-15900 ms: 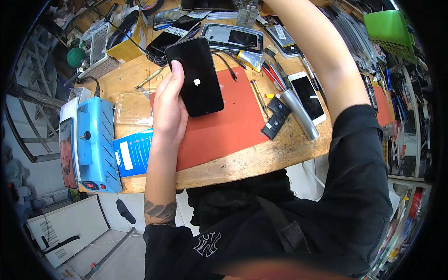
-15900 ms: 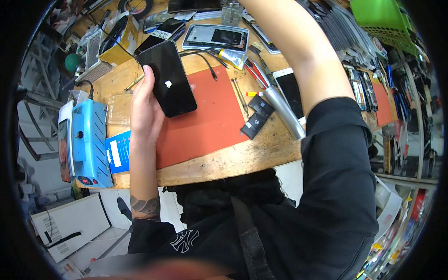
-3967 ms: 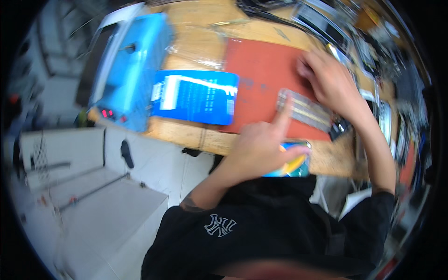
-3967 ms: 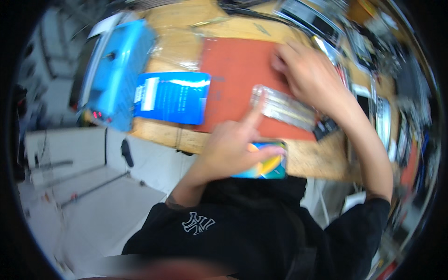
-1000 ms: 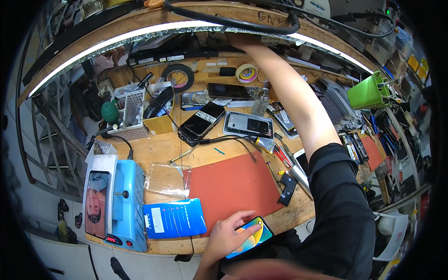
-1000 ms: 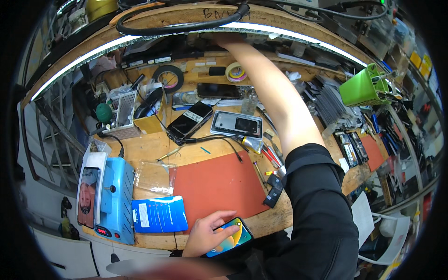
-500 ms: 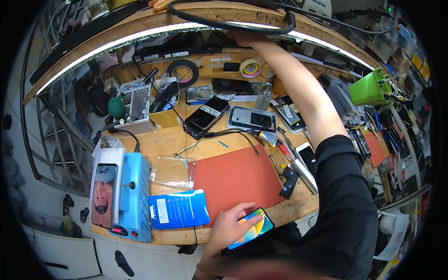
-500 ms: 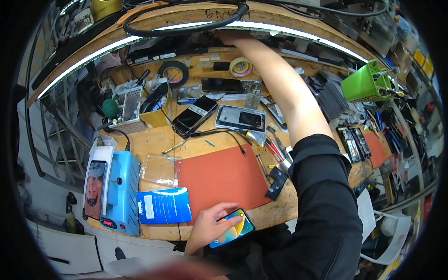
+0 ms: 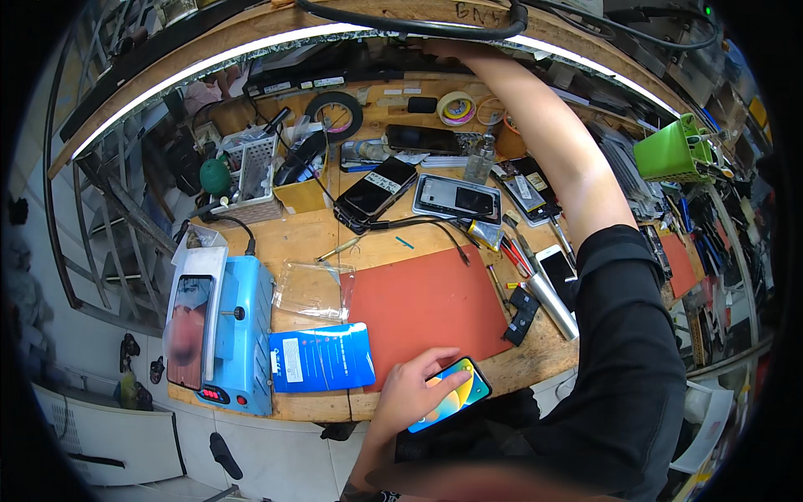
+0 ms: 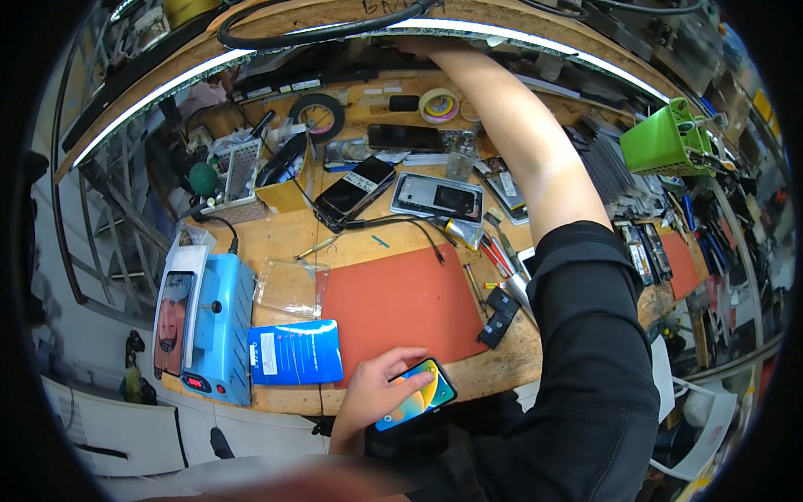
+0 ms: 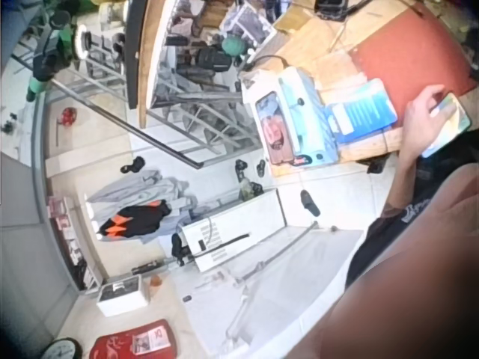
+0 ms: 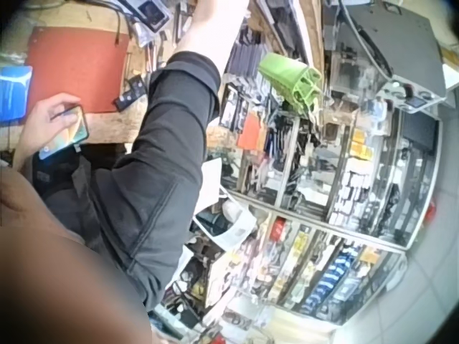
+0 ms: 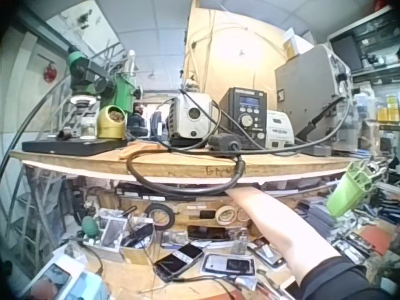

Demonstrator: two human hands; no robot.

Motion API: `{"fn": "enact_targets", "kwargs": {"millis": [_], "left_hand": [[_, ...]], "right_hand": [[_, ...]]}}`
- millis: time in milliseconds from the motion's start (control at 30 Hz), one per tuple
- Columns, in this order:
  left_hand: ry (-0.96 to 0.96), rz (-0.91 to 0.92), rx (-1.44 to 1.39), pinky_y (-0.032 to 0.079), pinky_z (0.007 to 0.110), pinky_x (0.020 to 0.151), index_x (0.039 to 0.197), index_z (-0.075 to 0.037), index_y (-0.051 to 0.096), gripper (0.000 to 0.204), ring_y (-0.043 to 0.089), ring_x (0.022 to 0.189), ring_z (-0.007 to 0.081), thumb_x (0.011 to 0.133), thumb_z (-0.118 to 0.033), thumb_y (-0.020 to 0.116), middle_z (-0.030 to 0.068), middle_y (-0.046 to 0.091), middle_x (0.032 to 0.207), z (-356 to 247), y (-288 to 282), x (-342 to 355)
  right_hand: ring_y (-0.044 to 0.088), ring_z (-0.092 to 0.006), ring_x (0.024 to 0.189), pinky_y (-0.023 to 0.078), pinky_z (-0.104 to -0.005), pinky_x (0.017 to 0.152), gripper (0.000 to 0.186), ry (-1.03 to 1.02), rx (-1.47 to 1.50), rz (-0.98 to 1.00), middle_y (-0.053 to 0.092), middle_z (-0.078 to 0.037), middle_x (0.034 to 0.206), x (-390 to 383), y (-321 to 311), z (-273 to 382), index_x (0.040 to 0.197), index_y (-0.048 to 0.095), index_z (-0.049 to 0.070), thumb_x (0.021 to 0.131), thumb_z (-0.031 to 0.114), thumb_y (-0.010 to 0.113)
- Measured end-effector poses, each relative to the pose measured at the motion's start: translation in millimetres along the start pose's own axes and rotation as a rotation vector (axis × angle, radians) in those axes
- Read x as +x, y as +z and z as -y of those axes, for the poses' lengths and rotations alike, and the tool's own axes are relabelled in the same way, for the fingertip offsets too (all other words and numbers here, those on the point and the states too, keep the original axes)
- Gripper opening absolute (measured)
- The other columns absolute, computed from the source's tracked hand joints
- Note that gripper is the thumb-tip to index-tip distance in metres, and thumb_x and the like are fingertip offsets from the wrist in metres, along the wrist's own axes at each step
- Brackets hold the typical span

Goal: The person marks a smartphone battery with a marker, closes the device, and connects it to a charger. They then use a SIM ejector tool to open the SIM tray on another phone, place a SIM card inside, and secure it with tape before writing on the tape.

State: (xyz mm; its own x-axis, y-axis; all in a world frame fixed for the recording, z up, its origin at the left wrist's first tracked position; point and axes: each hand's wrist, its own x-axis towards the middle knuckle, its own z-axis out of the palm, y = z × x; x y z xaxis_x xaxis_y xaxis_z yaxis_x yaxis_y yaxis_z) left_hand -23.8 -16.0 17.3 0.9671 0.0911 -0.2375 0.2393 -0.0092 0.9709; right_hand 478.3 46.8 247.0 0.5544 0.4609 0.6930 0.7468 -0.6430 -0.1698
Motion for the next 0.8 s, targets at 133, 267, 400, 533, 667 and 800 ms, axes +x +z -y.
{"fn": "enact_targets", "kwargs": {"millis": [133, 267, 400, 533, 667, 800], "left_hand": [[0.106, -0.045, 0.023, 0.057, 0.032, 0.081, 0.127, 0.0, 0.068, 0.051, 0.077, 0.089, 0.0191, 0.092, -0.035, 0.08, 0.0195, 0.078, 0.097, 6, 3, 1], [0.126, -0.069, -0.012, 0.057, 0.031, 0.08, 0.126, 0.001, 0.068, 0.049, 0.076, 0.088, 0.0174, 0.092, -0.032, 0.08, 0.0185, 0.078, 0.095, 6, 5, 1], [0.13, -0.068, 0.082, 0.055, 0.029, 0.071, 0.123, 0.0, 0.07, 0.044, 0.073, 0.079, 0.0123, 0.092, -0.028, 0.081, 0.0116, 0.076, 0.082, 6, 3, 0], [0.143, -0.055, -0.013, 0.055, 0.028, 0.071, 0.123, 0.0, 0.07, 0.042, 0.072, 0.076, 0.0119, 0.092, -0.026, 0.081, 0.0106, 0.076, 0.08, 9, 7, 2], [0.128, -0.07, -0.018, 0.056, 0.028, 0.072, 0.123, 0.001, 0.07, 0.041, 0.074, 0.076, 0.0133, 0.091, -0.024, 0.081, 0.0116, 0.077, 0.082, 9, 9, 4], [0.091, -0.094, 0.057, 0.055, 0.028, 0.072, 0.123, 0.0, 0.071, 0.041, 0.073, 0.075, 0.0121, 0.09, -0.023, 0.081, 0.0098, 0.076, 0.079, 5, 8, 1]], "right_hand": [[0.074, -0.0214, 0.093, 0.059, -0.0359, 0.082, 0.031, 0.006, 0.082, 0.028, 0.076, -0.012, 0.096, -4, -5, -11, 0.118, 0.071, 0.001, 0.101, 0.027, 0.068], [0.074, -0.0199, 0.092, 0.059, -0.0348, 0.082, 0.031, 0.027, 0.247, 0.165, 0.076, -0.011, 0.096, -28, -13, -10, 0.119, 0.071, 0.002, 0.101, 0.026, 0.067], [0.075, -0.0201, 0.098, 0.06, -0.0332, 0.086, 0.031, 0.296, 1.025, 0.273, 0.076, -0.014, 0.101, -87, -39, -1, 0.123, 0.068, -0.003, 0.104, 0.021, 0.064], [0.077, -0.0233, 0.092, 0.066, -0.0291, 0.082, 0.035, 0.224, 1.194, 0.365, 0.073, -0.019, 0.111, -145, -82, 14, 0.133, 0.065, -0.002, 0.099, 0.007, 0.068], [0.076, -0.0166, 0.083, 0.063, -0.0254, 0.073, 0.038, 0.165, 1.108, 0.474, 0.075, -0.016, 0.102, -187, -119, 33, 0.134, 0.065, 0.003, 0.099, 0.016, 0.07], [0.077, -0.015, 0.082, 0.06, -0.0229, 0.069, 0.039, 0.142, 1.12, 0.496, 0.077, -0.011, 0.097, -217, -144, 50, 0.127, 0.062, 0.004, 0.096, 0.024, 0.074]]}}
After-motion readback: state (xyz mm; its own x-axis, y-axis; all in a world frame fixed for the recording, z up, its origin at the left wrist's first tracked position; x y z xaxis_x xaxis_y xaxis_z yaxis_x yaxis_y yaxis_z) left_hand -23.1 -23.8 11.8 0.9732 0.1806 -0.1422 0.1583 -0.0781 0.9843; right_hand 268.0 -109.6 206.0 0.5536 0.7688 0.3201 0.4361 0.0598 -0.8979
